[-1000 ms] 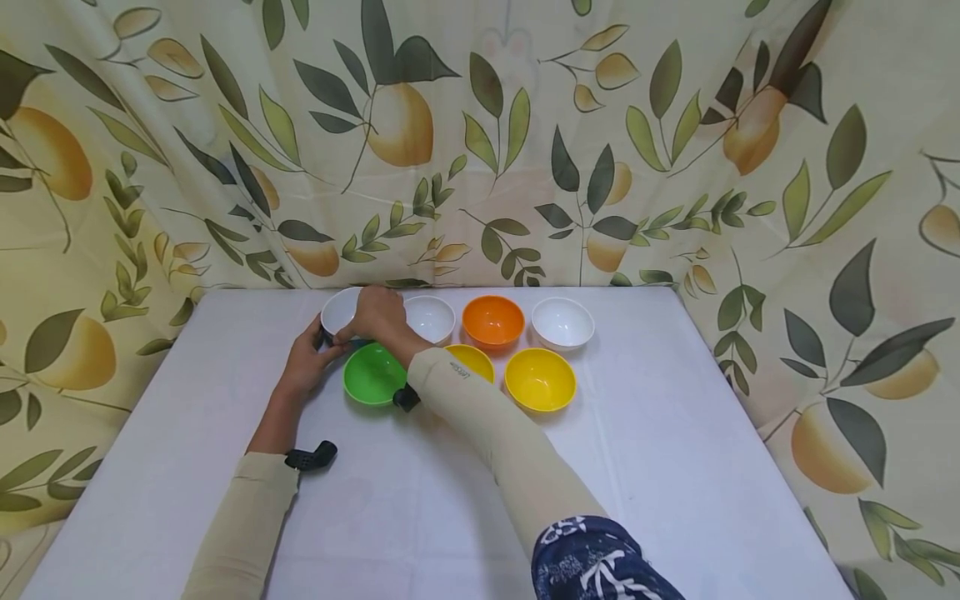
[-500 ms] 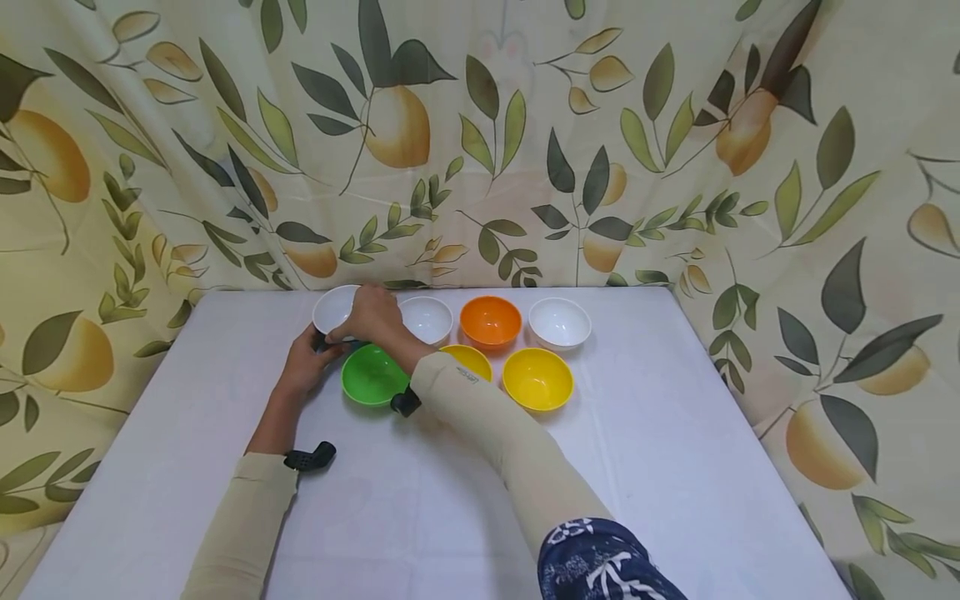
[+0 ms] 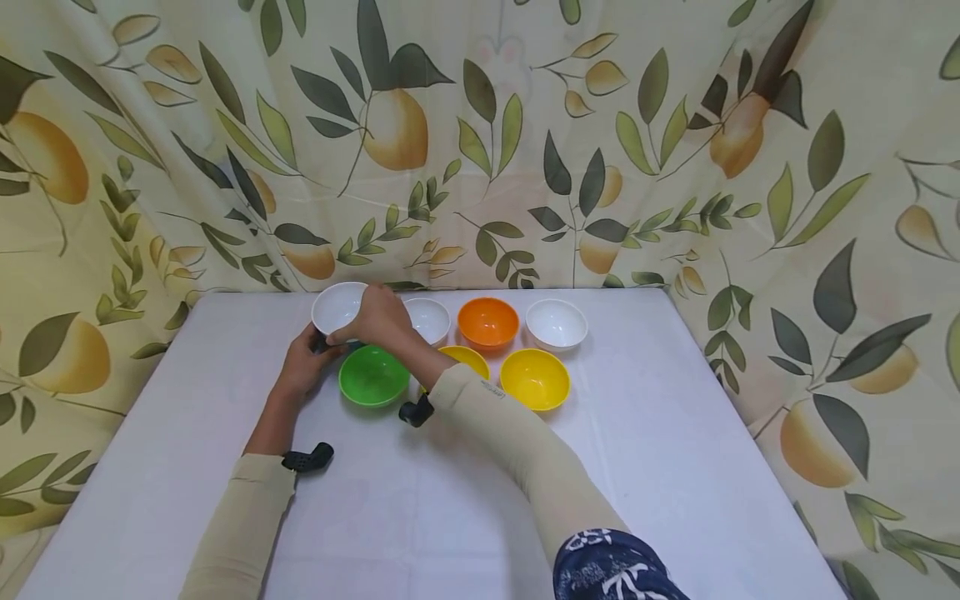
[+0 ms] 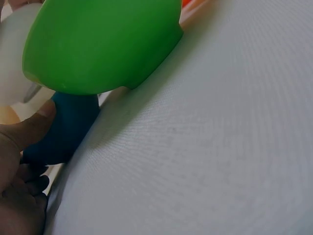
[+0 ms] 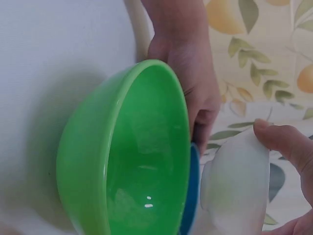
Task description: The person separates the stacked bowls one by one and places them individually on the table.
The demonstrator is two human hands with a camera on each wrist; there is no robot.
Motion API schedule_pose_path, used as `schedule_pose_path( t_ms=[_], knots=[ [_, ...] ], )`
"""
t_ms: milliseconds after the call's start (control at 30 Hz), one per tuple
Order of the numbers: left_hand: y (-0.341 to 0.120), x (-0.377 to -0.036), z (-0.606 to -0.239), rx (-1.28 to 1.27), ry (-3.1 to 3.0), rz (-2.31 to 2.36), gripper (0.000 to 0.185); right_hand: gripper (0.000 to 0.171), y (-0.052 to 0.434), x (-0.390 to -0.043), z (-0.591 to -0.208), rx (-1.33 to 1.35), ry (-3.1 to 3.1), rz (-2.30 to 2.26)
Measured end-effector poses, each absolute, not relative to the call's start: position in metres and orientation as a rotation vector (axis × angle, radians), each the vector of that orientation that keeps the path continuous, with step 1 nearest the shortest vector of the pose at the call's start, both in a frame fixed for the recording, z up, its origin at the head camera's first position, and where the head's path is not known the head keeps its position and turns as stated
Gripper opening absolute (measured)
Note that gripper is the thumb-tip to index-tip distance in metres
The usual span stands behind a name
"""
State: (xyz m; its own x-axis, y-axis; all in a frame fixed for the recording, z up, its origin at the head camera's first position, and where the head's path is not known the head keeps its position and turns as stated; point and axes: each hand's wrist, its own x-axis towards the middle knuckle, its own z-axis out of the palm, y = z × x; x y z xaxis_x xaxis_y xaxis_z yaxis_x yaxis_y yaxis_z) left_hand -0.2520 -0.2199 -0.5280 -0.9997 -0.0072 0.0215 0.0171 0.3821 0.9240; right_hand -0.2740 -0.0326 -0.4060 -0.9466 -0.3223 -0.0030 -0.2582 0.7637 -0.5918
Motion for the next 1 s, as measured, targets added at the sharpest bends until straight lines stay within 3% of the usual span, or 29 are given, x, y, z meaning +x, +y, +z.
schedule_pose_path(
  t_ms=[367, 1000],
  knots=[
    [-0.219, -0.251, -0.529, 0.018, -2.586, -1.771, 0.098, 0.1, -0.006, -0.254, -0.39, -0.532, 2.813, -1.054],
    [-0.218, -0.255, -0.53, 0.04, -2.583, -1.792, 0.101, 0.105, 0.049, -0.22, -0.384, -0.41, 2.756, -1.226]
  ],
)
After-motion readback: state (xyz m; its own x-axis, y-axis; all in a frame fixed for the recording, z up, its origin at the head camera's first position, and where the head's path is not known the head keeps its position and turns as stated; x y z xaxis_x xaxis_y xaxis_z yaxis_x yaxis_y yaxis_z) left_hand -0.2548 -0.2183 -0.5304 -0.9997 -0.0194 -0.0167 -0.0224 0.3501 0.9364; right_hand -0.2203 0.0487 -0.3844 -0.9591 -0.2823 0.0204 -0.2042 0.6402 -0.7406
